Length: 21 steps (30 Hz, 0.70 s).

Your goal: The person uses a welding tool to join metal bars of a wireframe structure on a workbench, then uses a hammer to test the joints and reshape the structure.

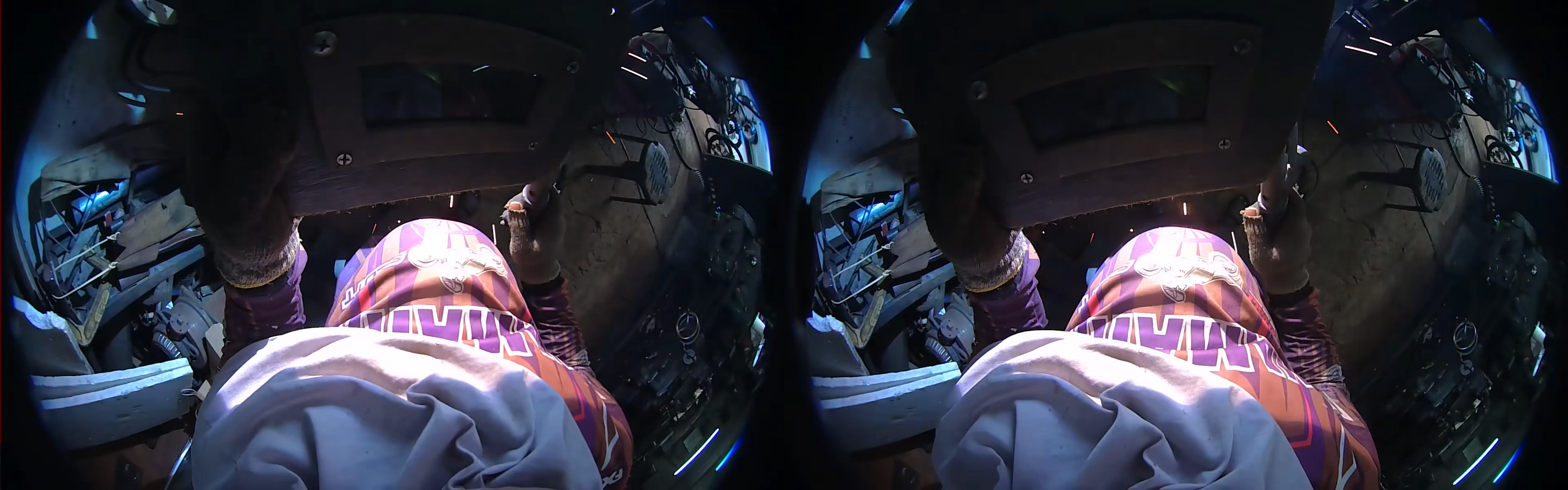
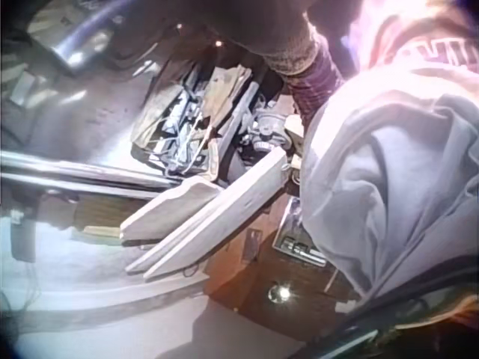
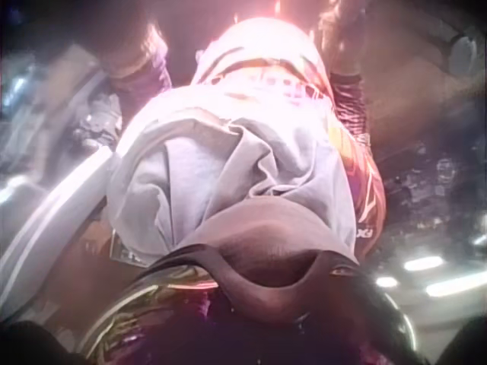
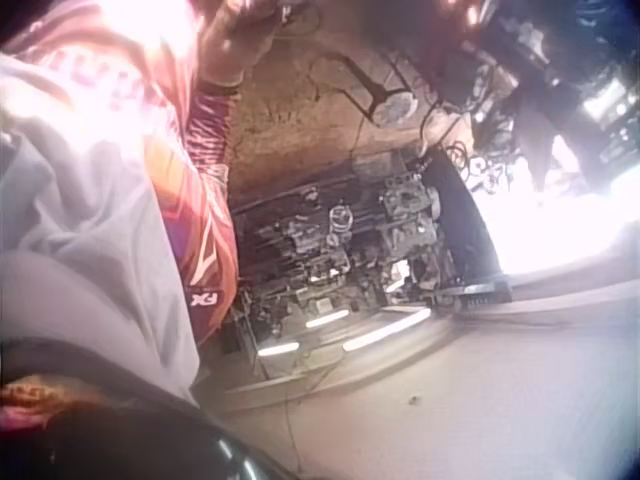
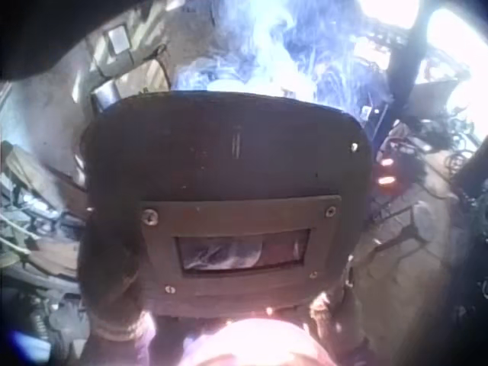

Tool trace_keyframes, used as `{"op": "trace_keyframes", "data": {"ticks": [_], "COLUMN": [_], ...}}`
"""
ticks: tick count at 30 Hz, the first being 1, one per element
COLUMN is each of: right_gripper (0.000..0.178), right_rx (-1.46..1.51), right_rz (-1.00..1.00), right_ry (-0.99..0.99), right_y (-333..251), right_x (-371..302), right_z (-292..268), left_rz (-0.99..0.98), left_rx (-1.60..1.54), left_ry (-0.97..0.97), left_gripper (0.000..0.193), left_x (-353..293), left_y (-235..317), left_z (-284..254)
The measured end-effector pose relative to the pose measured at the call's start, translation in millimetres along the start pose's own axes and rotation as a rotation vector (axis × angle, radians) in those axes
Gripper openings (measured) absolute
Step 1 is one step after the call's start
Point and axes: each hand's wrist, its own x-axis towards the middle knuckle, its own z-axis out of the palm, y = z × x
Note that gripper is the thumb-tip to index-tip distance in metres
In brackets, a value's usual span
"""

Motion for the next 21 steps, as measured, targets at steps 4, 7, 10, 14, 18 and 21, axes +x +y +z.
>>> {"op": "trace_keyframes", "data": {"ticks": [4,7,10,14,18,21], "right_gripper": [0.035,0.031,0.03,0.034,0.039,0.038], "right_rx": [-0.122,0.03,0.057,0.07,0.015,0.34], "right_rz": [-0.045,0.002,-0.01,0.001,0.042,0.116], "right_ry": [-0.02,-0.003,0.031,-0.004,0.11,0.207], "right_y": [-1.5,7.6,10.3,5.2,-4.0,0.1], "right_x": [3.0,-1.0,0.1,-0.1,-0.8,-7.4], "right_z": [-2.0,0.3,3.8,4.3,2.4,1.6], "left_rz": [-0.18,0.06,0.167,0.232,0.138,-0.038], "left_rx": [-0.053,0.204,0.402,0.46,0.371,0.258], "left_ry": [0.026,-0.003,-0.004,-0.01,0.021,0.108], "left_gripper": [0.031,0.029,0.027,0.026,0.029,0.033], "left_x": [-0.5,2.5,5.6,12.0,8.9,6.6], "left_y": [5.0,0.8,4.2,1.9,-1.7,-3.4], "left_z": [-0.4,-1.4,-4.4,-8.2,-11.0,-19.3]}}
